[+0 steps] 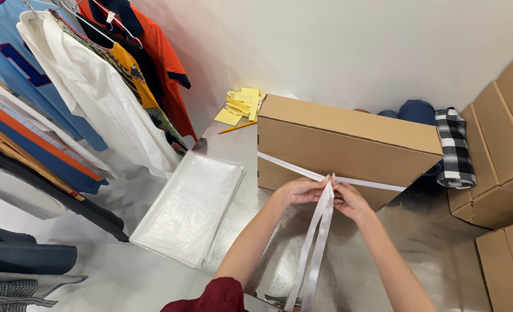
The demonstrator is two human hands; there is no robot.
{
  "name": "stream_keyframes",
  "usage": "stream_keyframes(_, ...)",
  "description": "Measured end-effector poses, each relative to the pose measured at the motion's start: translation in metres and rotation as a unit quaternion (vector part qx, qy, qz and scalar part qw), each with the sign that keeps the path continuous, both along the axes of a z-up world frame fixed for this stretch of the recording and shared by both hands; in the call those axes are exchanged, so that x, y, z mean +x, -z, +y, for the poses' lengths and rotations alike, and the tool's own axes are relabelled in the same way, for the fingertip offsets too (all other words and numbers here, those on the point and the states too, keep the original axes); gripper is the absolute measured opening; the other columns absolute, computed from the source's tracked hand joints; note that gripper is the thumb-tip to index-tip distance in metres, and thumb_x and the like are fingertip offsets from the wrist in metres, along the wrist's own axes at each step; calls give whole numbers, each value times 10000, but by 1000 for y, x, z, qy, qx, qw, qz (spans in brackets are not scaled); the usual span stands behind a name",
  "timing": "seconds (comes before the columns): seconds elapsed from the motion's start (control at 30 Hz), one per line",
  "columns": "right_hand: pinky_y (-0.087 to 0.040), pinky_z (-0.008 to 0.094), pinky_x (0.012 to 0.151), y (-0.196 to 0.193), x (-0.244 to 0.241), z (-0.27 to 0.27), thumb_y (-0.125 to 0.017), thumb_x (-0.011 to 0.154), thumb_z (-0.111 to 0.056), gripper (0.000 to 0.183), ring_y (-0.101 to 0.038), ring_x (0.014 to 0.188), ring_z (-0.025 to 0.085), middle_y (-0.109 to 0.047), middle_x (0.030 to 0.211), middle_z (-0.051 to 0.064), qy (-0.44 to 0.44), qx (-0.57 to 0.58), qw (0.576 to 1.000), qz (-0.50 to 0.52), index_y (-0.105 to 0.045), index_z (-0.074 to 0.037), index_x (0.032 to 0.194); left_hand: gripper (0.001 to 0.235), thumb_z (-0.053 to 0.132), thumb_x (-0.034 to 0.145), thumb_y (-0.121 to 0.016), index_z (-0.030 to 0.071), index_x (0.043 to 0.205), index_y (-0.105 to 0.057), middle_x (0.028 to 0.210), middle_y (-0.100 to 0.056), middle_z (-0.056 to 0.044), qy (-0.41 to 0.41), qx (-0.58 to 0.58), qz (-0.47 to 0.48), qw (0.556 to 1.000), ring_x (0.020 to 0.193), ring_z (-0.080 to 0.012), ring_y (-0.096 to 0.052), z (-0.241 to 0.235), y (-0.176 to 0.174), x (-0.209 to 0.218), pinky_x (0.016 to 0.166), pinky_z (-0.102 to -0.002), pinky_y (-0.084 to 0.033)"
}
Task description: The person ties a white ribbon around a cardboard box placed on a metal table. They wrap the ribbon around the box, pull it tight, and tie a neat bow on top.
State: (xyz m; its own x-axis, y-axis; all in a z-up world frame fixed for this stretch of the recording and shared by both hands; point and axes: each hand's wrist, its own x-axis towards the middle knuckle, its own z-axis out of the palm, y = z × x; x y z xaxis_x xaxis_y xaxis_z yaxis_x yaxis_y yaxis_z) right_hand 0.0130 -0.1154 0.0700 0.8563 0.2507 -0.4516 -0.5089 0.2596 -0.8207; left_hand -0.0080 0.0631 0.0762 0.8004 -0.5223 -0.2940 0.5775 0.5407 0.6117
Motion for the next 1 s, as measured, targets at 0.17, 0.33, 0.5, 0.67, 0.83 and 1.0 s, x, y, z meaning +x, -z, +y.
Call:
stream_keyframes(0.17,-298,80,479,-2,3,-4,-841,867,-278,252,-421,588,25,-511,673,-75,-36,15,999,-9,-678,-90,908,285,164,917,-830,3,1119,-707,1046,-749,-165,5,-32,-2,999,979,-269,-754,-1,11,7,919,-449,-592)
stream_keyframes(0.33,-270,82,481,-17,-2,-4,-805,888,-223,205,-385,594,19,-479,700,-73,-51,55,997,6,-691,-71,963,265,136,910,-830,-13,1093,-710,973,-751,-178,7,-33,16,999,912,-272,-768,1,24,16,877,-439,-622)
stream_keyframes(0.5,-256,81,470,-18,-4,-5,-763,921,-237,203,-367,583,0,-469,726,-85,-74,59,996,-1,-702,-65,1009,260,131,894,-827,-6,1084,-714,978,-754,-121,37,11,14,999,881,-207,-762,6,7,15,845,-378,-629)
stream_keyframes(0.67,-252,79,475,-21,-4,-12,-737,937,-245,220,-357,602,-2,-547,766,-33,-95,57,994,-11,-703,-58,1048,248,118,873,-832,55,1080,-712,969,-757,-124,63,23,21,998,883,-219,-766,12,-7,10,841,-374,-636)
stream_keyframes(0.83,-236,89,474,-38,-11,-10,-727,943,-211,209,-342,627,10,-458,755,-63,-104,46,993,-10,-693,-43,1063,232,114,870,-829,90,1075,-722,964,-761,-124,78,30,17,996,869,-207,-766,12,11,20,831,-354,-647)
stream_keyframes(1.0,-235,98,473,-40,-12,-6,-744,944,-168,145,-334,618,21,-371,718,-89,-68,48,996,9,-671,-51,986,215,144,897,-821,123,1092,-734,1016,-769,-101,23,2,7,1000,906,-196,-767,1,60,38,847,-359,-646)
